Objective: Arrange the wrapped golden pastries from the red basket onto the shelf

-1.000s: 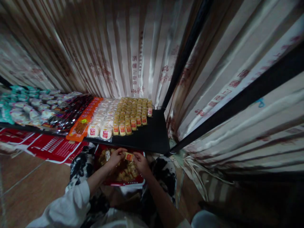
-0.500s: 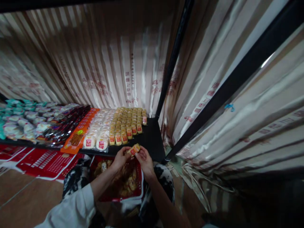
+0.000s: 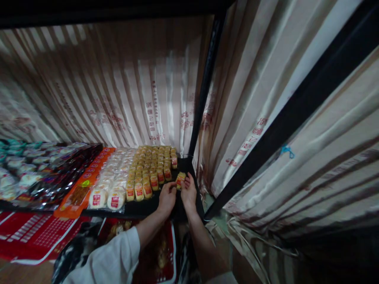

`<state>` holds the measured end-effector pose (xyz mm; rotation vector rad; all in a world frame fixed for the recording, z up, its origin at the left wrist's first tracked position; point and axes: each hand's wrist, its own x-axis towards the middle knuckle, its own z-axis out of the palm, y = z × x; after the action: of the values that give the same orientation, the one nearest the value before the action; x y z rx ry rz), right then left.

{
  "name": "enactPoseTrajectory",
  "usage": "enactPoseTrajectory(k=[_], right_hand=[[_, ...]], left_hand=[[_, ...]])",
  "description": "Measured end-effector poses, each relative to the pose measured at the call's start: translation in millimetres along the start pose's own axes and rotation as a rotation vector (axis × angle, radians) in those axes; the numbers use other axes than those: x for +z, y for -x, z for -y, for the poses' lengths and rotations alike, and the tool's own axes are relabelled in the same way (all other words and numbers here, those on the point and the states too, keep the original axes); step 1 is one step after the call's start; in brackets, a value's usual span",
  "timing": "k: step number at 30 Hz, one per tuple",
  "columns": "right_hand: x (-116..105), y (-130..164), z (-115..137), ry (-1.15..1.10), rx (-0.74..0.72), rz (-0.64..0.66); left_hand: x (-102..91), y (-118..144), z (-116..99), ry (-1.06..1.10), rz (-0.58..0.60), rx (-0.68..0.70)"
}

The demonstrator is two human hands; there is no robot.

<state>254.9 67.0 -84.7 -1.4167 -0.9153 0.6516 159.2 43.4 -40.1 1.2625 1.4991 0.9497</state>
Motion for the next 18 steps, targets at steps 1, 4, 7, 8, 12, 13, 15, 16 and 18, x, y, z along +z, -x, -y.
enactPoseTrajectory(k=[1,4,7,8,12,13,15,16,18], right_hand=[[3.1,-9.7,-1.2,0.035,-0.015,-0.007],[14.4,-35.1,-5.6,0.104,-0.022,-0.014],[25.1,-55.2,-9.9,0.12,-0.022,-0.004],[28.0,-60.8,-11.1,0.122,-0.024,0.005],[36.8,-77.2,-13.6,0.137,-0.018,0.049],[38.5,-80.0,-13.9,0.144,-0.018,0.057],[41.7,-84.2,-14.6,0.162,-0.019,0.067],[43.0,-85.8,-15.1,0.172,-0.022,0.072],[45.1,-87.9,-16.8,0.192,-0.029,0.084]], left_hand=[[5.7,-5.3,-3.8,0.027,0.015,0.012],[22.1,-22.9,-14.6,0.143,0.054,-0.004],[35.3,-41.7,-21.2,0.229,0.055,0.004],[38.8,-47.6,-22.1,0.237,0.053,0.019],[49.4,-67.6,-21.6,0.227,0.051,0.055],[51.2,-71.3,-21.3,0.228,0.046,0.043],[53.7,-76.9,-21.6,0.235,0.033,0.005],[54.2,-78.7,-22.1,0.242,0.029,-0.018],[53.9,-80.4,-23.6,0.246,0.021,-0.055]])
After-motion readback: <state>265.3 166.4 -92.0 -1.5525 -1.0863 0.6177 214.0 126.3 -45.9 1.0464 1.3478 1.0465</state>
